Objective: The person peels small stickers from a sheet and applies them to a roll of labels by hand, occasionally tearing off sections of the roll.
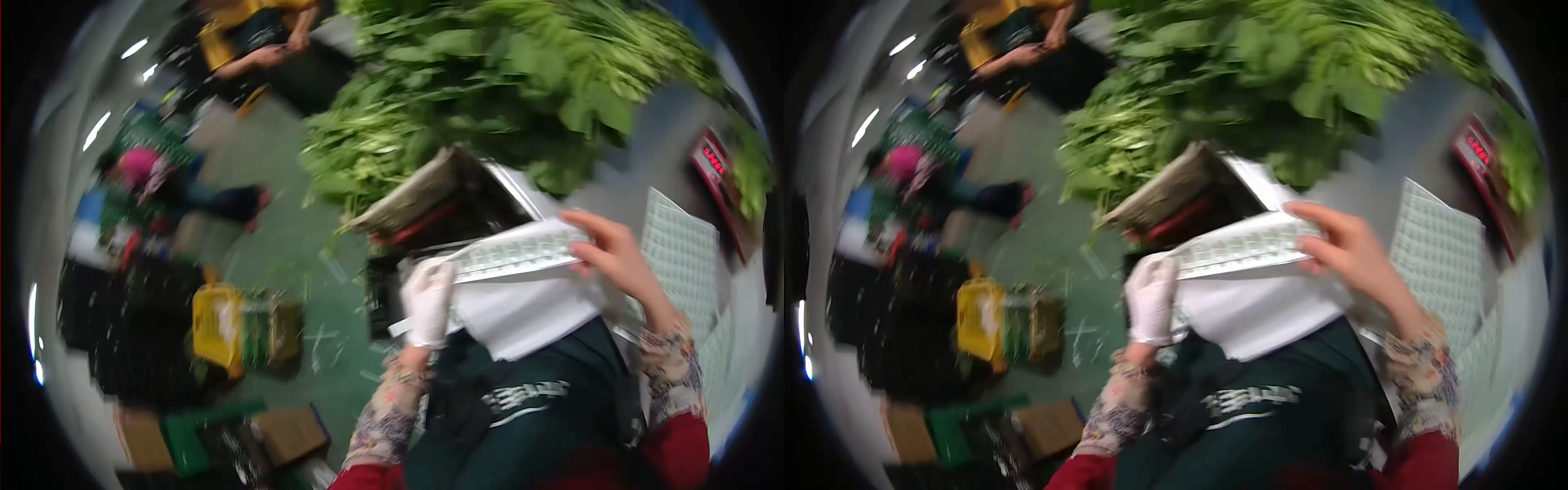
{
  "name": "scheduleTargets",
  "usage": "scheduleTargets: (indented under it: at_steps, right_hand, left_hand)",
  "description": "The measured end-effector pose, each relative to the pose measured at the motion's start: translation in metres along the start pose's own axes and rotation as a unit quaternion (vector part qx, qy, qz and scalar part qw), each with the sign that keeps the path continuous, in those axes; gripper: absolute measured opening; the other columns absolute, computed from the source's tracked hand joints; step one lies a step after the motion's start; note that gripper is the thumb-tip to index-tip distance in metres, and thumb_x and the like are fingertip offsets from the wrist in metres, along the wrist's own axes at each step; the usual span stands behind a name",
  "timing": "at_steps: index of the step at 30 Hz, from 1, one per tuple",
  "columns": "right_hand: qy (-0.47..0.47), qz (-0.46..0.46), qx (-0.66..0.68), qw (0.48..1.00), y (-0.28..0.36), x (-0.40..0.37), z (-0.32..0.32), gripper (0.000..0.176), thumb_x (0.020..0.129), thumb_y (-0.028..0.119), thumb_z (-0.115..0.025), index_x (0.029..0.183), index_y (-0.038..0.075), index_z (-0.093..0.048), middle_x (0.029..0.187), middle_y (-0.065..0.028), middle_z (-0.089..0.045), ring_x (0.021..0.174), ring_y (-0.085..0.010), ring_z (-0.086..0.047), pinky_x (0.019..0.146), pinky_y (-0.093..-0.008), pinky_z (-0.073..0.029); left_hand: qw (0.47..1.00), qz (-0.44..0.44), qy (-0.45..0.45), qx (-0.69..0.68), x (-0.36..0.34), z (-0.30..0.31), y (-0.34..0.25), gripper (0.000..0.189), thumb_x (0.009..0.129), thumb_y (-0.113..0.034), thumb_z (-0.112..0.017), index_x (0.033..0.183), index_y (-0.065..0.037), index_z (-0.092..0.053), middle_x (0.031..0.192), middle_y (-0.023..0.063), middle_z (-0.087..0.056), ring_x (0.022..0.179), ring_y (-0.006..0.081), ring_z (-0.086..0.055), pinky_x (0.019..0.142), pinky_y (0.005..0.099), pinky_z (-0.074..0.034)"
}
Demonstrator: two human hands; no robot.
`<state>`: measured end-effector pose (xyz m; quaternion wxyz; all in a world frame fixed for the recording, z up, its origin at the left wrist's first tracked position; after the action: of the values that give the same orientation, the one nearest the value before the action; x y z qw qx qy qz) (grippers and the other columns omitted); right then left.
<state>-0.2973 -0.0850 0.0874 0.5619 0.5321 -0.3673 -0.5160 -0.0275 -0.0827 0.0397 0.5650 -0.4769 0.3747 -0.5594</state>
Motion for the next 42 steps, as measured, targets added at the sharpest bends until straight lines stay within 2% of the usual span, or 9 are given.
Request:
scheduleTargets:
  at_steps: [4, 6, 10, 23, 30, 35, 38, 40, 42]
  right_hand:
    - [-0.017, -0.041, 0.034, 0.998, 0.0, 0.007, -0.011, 0.043, 0.079, -0.002, -0.053, 0.122, -0.006, -0.049, 0.081, -0.0078, -0.059, 0.058, -0.009, -0.056, 0.044, -0.0188, -0.043]
    - [-0.02, -0.04, 0.038, 0.998, -0.005, 0.009, -0.012, 0.043, 0.08, -0.001, -0.052, 0.122, -0.006, -0.049, 0.08, -0.0074, -0.058, 0.058, -0.0084, -0.055, 0.043, -0.0181, -0.042]
    - [-0.03, -0.024, 0.049, 0.998, -0.009, 0.008, -0.013, 0.038, 0.081, 0.0, -0.053, 0.119, -0.006, -0.05, 0.079, -0.0055, -0.058, 0.056, -0.0061, -0.053, 0.045, -0.0164, -0.039]
    - [-0.082, 0.027, 0.064, 0.994, 0.001, -0.006, -0.003, 0.006, 0.086, 0.004, -0.052, 0.086, -0.002, -0.052, 0.064, -0.0035, -0.055, 0.045, -0.0066, -0.051, 0.038, -0.0181, -0.038]
    - [-0.082, -0.006, 0.054, 0.995, 0.011, -0.016, 0.0, 0.009, 0.089, 0.008, -0.051, 0.086, -0.001, -0.051, 0.063, -0.0034, -0.053, 0.042, -0.0055, -0.048, 0.035, -0.0176, -0.036]
    - [-0.144, 0.059, 0.047, 0.987, 0.012, -0.029, 0.035, 0.017, 0.09, 0.008, -0.05, 0.102, -0.003, -0.053, 0.069, -0.0029, -0.055, 0.044, -0.0034, -0.043, 0.038, -0.0155, -0.032]
    - [-0.2, 0.091, 0.034, 0.975, 0.039, -0.053, 0.057, 0.031, 0.087, 0.005, -0.05, 0.116, -0.004, -0.05, 0.074, -0.0036, -0.058, 0.047, -0.0023, -0.041, 0.041, -0.0161, -0.031]
    - [-0.268, 0.115, 0.075, 0.954, 0.063, -0.073, 0.059, 0.027, 0.083, 0.001, -0.05, 0.109, -0.005, -0.053, 0.076, -0.0058, -0.059, 0.047, -0.0041, -0.044, 0.043, -0.0165, -0.034]
    - [-0.255, 0.043, 0.034, 0.965, 0.079, -0.09, 0.065, 0.021, 0.081, -0.001, -0.049, 0.099, -0.006, -0.056, 0.075, -0.0086, -0.06, 0.048, -0.0068, -0.048, 0.045, -0.0175, -0.037]
  left_hand:
    - [0.995, 0.053, 0.028, -0.076, -0.002, 0.006, 0.009, 0.017, 0.09, -0.016, -0.057, 0.093, -0.001, -0.061, 0.085, 0.0003, -0.059, 0.08, 0.006, -0.052, 0.074, 0.0216, -0.043]
    - [0.951, 0.113, 0.109, -0.266, -0.002, -0.006, 0.036, 0.027, 0.09, -0.013, -0.054, 0.115, -0.002, -0.05, 0.1, 0.0014, -0.057, 0.089, 0.0067, -0.051, 0.08, 0.0213, -0.042]
    - [0.924, 0.11, 0.156, -0.33, -0.008, 0.002, 0.027, 0.035, 0.09, -0.007, -0.052, 0.124, -0.004, -0.044, 0.102, -0.0004, -0.055, 0.081, 0.003, -0.047, 0.071, 0.0177, -0.039]
    - [0.968, 0.091, 0.008, -0.233, -0.012, 0.029, -0.01, 0.013, 0.086, -0.01, -0.061, 0.094, -0.001, -0.064, 0.077, -0.0004, -0.061, 0.069, 0.0048, -0.053, 0.065, 0.0196, -0.043]
    - [0.965, 0.11, 0.033, -0.235, -0.01, 0.024, -0.008, 0.014, 0.087, -0.012, -0.059, 0.093, -0.001, -0.063, 0.078, -0.0014, -0.059, 0.071, 0.0044, -0.052, 0.066, 0.0193, -0.043]
    - [0.951, 0.066, 0.187, -0.236, -0.011, 0.005, -0.051, 0.041, 0.086, -0.012, -0.059, 0.125, -0.002, -0.047, 0.109, 0.0035, -0.057, 0.098, 0.0094, -0.052, 0.088, 0.0253, -0.042]
    - [0.939, 0.068, 0.246, -0.229, -0.015, -0.002, -0.09, 0.037, 0.085, -0.009, -0.059, 0.121, -0.001, -0.051, 0.118, 0.0075, -0.054, 0.107, 0.0135, -0.051, 0.092, 0.028, -0.041]
    - [0.946, -0.032, 0.235, -0.221, -0.012, -0.011, -0.105, 0.032, 0.084, -0.007, -0.059, 0.115, 0.001, -0.055, 0.113, 0.0093, -0.058, 0.101, 0.0149, -0.055, 0.089, 0.0283, -0.044]
    - [0.971, -0.027, 0.16, -0.173, -0.016, -0.016, -0.117, 0.024, 0.083, -0.005, -0.06, 0.106, 0.002, -0.059, 0.1, 0.0097, -0.063, 0.092, 0.0151, -0.059, 0.082, 0.028, -0.047]
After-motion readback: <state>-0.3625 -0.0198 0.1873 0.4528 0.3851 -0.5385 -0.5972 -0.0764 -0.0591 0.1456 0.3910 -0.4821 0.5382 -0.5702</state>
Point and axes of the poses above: each hand's wrist, its own x-axis towards the middle knuckle, its own z-axis out of the back of the hand, y = z × x, the point moved 5 cm from there along x, towards the middle knuckle
